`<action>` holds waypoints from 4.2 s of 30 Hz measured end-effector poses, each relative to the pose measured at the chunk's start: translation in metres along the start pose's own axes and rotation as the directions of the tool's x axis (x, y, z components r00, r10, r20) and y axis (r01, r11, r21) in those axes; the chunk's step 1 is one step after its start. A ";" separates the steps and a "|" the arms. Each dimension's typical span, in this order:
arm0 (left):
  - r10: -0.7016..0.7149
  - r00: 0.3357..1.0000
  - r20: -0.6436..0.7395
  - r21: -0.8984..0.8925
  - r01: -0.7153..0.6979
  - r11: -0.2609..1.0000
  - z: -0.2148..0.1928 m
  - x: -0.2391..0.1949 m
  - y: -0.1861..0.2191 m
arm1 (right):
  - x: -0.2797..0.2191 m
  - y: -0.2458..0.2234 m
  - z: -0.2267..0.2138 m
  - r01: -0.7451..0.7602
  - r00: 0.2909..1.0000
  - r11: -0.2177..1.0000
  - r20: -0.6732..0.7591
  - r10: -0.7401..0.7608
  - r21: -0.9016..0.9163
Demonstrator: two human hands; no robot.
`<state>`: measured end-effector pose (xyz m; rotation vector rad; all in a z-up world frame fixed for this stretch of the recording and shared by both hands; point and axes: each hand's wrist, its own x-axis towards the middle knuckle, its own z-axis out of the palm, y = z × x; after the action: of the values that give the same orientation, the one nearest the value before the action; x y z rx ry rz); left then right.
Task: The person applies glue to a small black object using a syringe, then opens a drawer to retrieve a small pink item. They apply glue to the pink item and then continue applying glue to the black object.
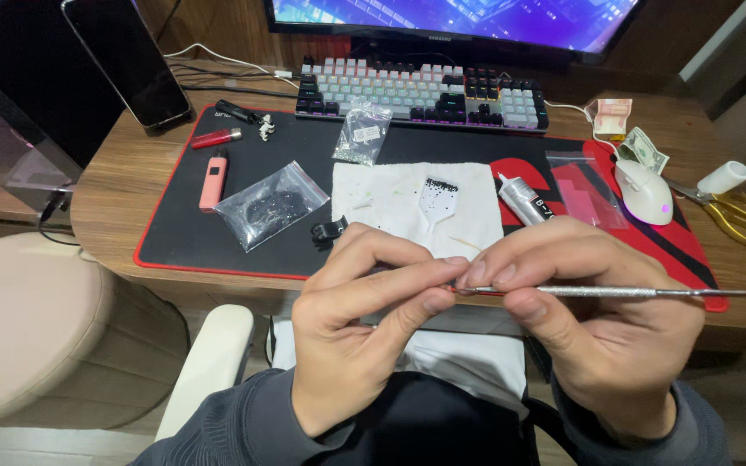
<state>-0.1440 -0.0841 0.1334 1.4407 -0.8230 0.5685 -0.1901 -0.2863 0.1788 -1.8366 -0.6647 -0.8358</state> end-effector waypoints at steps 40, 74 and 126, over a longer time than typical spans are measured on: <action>0.106 0.993 -0.051 0.108 -0.100 0.989 -0.004 0.003 0.003 | 0.000 -0.001 -0.005 0.396 0.908 0.876 0.258 -0.330 -0.276; 0.048 0.999 0.000 -0.018 -0.048 0.999 -0.013 0.011 0.007 | -0.001 0.027 -0.005 0.339 0.938 0.937 0.113 -0.329 -0.086; -0.018 0.988 -0.153 0.912 0.148 0.382 -0.173 -0.164 -0.067 | -0.324 0.169 0.154 -0.444 -0.130 -0.465 0.458 0.879 0.766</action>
<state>-0.1676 0.1037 -0.0260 2.4443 -0.2557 1.1410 -0.2234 -0.2328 -0.2126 -0.4909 0.7581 0.2965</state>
